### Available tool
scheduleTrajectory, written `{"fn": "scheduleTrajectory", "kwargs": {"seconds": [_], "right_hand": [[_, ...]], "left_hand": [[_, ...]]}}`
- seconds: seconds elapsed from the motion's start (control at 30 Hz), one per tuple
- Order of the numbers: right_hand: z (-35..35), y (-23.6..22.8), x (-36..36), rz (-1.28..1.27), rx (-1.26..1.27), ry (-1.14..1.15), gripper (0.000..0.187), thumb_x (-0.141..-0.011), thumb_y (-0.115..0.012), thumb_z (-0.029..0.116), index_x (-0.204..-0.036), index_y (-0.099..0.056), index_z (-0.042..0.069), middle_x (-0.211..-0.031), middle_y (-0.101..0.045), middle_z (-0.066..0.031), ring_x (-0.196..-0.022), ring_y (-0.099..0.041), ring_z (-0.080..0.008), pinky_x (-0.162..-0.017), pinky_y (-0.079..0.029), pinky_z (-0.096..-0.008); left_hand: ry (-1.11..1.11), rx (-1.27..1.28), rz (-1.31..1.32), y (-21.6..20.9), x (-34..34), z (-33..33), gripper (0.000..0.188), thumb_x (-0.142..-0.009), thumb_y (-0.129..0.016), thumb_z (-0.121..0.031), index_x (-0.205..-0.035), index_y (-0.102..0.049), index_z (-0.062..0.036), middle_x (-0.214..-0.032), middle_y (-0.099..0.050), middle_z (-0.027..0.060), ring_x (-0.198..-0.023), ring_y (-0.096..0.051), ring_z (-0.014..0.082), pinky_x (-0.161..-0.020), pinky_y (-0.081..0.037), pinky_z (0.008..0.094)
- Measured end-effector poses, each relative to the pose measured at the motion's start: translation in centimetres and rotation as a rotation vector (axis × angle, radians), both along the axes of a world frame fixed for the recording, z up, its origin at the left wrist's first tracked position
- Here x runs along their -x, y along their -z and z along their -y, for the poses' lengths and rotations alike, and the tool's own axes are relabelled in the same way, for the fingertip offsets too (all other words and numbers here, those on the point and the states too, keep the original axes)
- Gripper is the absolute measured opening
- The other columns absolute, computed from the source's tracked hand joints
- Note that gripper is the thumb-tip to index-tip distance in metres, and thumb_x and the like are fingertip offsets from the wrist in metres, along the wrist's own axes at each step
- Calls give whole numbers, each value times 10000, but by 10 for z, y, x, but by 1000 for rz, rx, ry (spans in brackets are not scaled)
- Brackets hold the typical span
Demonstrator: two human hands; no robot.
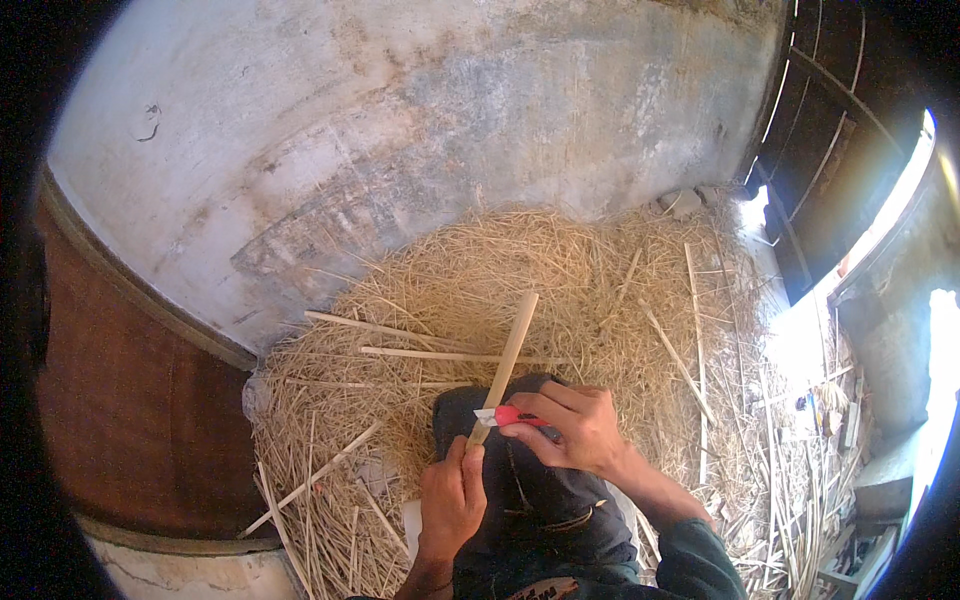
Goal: The person sits on a straw-covered floor and uses a large knife to sharpen the end of a thin wooden stick. They then switch to a red utility knife to further refine the tip of the stick, scraping away wood shavings. The person handles the stick and tools with both hands, rotating the stick to ensure an even point.
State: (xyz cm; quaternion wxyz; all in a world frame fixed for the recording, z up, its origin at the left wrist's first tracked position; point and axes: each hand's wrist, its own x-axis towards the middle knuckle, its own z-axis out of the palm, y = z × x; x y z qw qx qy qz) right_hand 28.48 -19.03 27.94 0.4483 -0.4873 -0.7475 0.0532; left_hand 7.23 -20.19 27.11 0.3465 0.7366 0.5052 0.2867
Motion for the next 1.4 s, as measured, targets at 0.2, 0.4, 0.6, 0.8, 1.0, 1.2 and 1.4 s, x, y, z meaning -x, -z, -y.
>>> {"fn": "scheduleTrajectory", "kwargs": {"seconds": [0.2,0.4,0.6,0.8,1.0,1.2,1.4], "right_hand": [[1,3,-2,25,-16,19,277,-786,-874,269,-981,-760,110,-704,-610,-14,-544,-621,-196,-485,-482,-333],[1,4,-4,91,-26,43,291,-788,-865,301,-994,-760,124,-703,-604,0,-533,-615,-186,-479,-476,-331],[-4,-4,-6,102,-47,54,244,-792,-860,257,-982,-768,135,-710,-638,1,-555,-643,-180,-496,-497,-323],[-37,-5,-47,-105,-139,351,136,-867,-800,175,-968,-791,84,-790,-737,-94,-644,-703,-189,-558,-536,-310],[-52,1,-110,-285,95,676,241,-978,-715,255,-1049,-757,29,-695,-660,-101,-589,-593,-140,-550,-431,-318],[-33,110,-153,-54,431,770,428,-944,-706,453,-1102,-728,57,-714,-679,-160,-643,-667,-330,-619,-492,-443],[43,256,-179,-9,859,834,401,-900,-735,460,-1021,-768,79,-837,-733,-216,-839,-728,-399,-752,-550,-488]], "left_hand": [[8,1,-39,-2,-2,-2,321,-1102,-462,-259,-888,-524,-29,-616,-560,232,-603,-604,468,-514,-438,526],[-1,-6,-29,-3,-5,-3,316,-1104,-460,-251,-889,-525,-28,-612,-555,233,-599,-601,469,-511,-432,524],[1,18,-27,-1,0,-1,321,-1106,-443,-259,-912,-542,-23,-616,-547,230,-588,-588,465,-513,-415,513],[53,143,-71,1,14,20,267,-1086,-489,-221,-922,-556,-22,-629,-569,243,-619,-613,473,-516,-432,523],[22,214,-48,29,40,12,240,-1061,-573,-263,-992,-589,-34,-649,-587,228,-612,-622,456,-522,-442,481],[-159,132,47,31,64,-29,297,-1044,-625,-331,-1020,-650,-35,-710,-634,116,-634,-641,240,-605,-484,380],[-348,266,255,57,105,-68,424,-1071,-576,-391,-891,-686,-23,-605,-504,-16,-562,-495,63,-525,-452,266]]}}
